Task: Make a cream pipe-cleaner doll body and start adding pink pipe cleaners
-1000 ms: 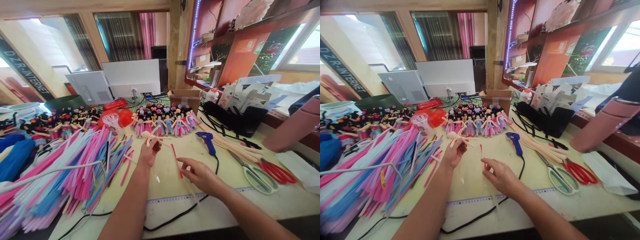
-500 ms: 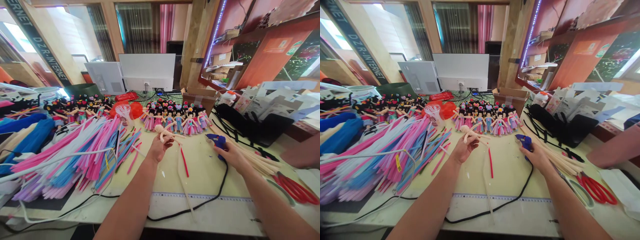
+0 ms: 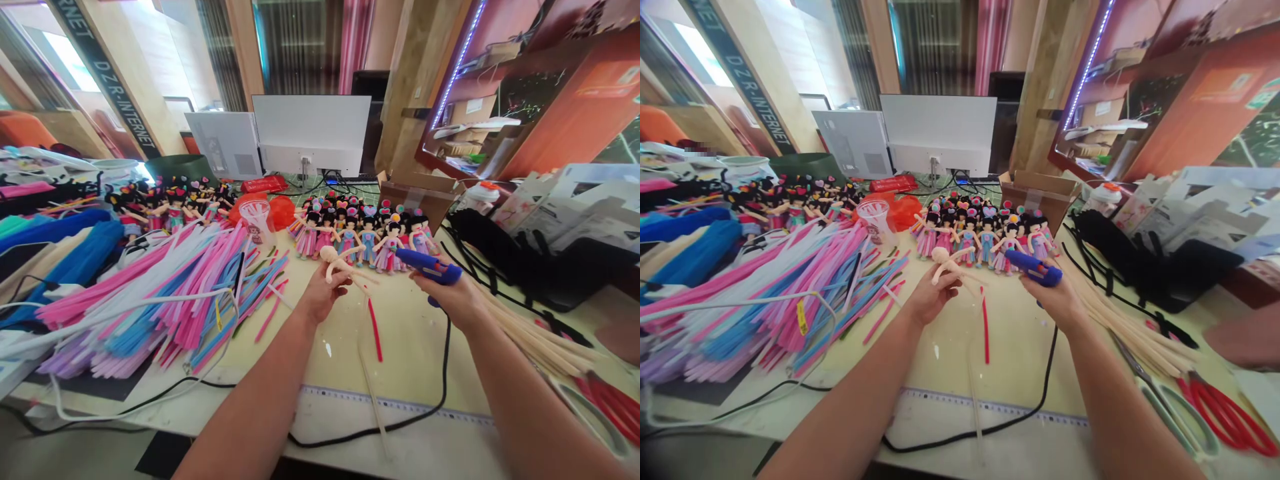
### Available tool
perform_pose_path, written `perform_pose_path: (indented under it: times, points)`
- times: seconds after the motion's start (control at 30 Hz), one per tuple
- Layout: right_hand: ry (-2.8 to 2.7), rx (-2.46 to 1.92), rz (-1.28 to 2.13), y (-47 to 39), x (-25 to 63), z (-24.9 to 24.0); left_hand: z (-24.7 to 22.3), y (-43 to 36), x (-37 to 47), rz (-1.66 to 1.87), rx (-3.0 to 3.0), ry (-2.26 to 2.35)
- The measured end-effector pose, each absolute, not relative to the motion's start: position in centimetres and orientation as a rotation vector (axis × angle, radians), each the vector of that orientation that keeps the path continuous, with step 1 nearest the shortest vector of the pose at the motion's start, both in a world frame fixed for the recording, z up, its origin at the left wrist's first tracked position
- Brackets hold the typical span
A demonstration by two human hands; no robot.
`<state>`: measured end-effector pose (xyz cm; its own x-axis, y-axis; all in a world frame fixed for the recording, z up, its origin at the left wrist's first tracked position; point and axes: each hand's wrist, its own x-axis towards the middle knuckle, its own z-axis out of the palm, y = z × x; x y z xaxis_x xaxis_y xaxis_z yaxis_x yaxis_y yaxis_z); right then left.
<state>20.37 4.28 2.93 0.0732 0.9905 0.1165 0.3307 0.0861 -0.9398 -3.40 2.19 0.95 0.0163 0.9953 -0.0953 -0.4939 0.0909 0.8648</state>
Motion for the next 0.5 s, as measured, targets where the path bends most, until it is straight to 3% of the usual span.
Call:
perform_pose_path:
  times: [0.2,0.5]
  points:
    - [-1.391,-1.391,1.11,3.2,20.5,2.1,1.0,2.0,-3.8,1.196,0.764,0.769]
    - [-1.514,-1.387,1.081,2.3,20.7,3.2,1.4,1.2,-4.2,1.034,0.798,0.594]
